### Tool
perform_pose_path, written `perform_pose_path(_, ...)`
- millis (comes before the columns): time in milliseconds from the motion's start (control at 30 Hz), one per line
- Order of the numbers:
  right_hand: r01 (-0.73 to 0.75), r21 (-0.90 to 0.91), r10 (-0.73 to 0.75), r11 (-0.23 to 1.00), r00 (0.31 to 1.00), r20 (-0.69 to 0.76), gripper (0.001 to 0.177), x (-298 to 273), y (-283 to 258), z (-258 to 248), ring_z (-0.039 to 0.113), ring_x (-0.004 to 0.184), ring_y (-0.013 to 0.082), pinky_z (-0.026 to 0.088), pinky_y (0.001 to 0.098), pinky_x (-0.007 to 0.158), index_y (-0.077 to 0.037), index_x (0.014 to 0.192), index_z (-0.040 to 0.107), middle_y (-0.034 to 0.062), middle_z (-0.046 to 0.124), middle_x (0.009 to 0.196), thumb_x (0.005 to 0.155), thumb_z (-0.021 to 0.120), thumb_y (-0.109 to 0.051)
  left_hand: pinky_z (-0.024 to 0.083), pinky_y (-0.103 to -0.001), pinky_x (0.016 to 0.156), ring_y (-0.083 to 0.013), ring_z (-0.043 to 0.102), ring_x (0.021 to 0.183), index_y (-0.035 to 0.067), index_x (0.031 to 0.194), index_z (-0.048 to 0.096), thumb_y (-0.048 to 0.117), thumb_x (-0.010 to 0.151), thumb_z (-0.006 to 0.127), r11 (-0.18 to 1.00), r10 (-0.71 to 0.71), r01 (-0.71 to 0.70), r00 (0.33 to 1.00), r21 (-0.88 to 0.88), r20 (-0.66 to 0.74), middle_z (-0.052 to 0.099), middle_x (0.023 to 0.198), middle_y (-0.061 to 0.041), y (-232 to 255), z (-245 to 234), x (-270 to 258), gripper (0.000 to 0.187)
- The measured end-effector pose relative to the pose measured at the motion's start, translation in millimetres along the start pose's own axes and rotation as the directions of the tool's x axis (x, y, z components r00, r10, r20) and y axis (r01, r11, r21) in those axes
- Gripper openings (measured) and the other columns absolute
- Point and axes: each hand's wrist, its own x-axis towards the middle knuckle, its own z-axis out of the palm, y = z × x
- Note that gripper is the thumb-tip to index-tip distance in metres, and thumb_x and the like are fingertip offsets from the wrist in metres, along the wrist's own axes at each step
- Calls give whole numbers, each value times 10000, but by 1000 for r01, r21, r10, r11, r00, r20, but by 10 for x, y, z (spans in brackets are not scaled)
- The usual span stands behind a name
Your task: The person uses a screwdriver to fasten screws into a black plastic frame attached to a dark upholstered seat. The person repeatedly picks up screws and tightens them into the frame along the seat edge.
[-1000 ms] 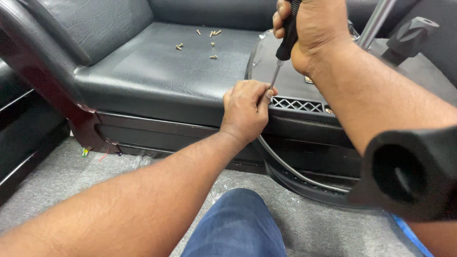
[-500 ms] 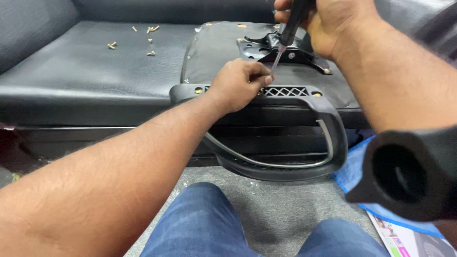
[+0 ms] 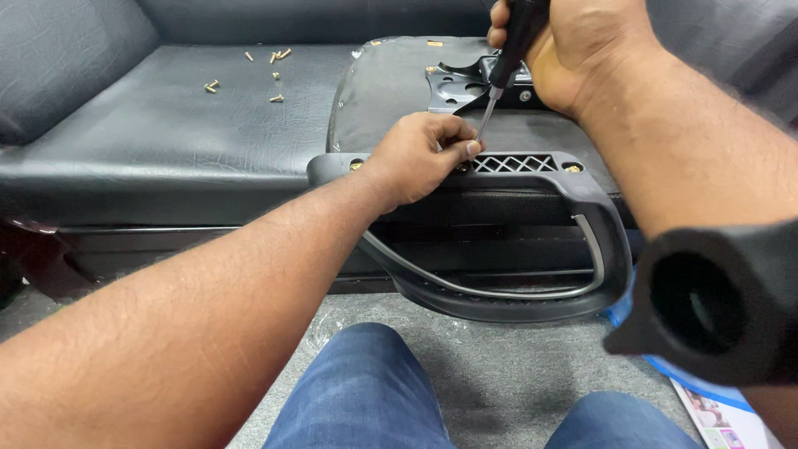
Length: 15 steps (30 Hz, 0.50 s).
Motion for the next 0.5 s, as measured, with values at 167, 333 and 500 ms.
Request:
perform_pose_path(167, 9, 74, -11, 997, 1000, 19, 240, -28, -20, 14, 646, 803, 244, 572, 418, 790, -48, 950, 621, 106, 615, 836, 1091, 562, -233, 558, -297, 837, -117, 708, 884, 100, 1064, 770, 275, 949, 686, 1000, 8, -8, 1000, -27, 6, 774, 935, -32, 36, -23, -14, 226)
perform_pose_path(333, -2, 89, 0, 996, 1000, 22, 257, 0, 0, 37, 638, 795, 240, 559, 416, 779, -50, 941, 612, 104, 605, 826, 1071, 535, -258, 570, -307, 835, -140, 722, 873, 91, 1088, 766, 281, 940, 684, 997, -46, 47, 999, -66, 18, 787, 930, -54, 22, -42, -26, 254)
perform_pose_path(500, 14, 85, -20, 996, 998, 60, 258, 29, 92, -107, 591, 800, 239, 533, 415, 802, -59, 975, 614, 102, 599, 859, 1080, 538, -282, 576, -309, 851, -150, 744, 900, 85, 1074, 766, 275, 934, 690, 997, 5, -6, 1000, -74, -5, 788, 951, -54, -64, -23, -7, 248)
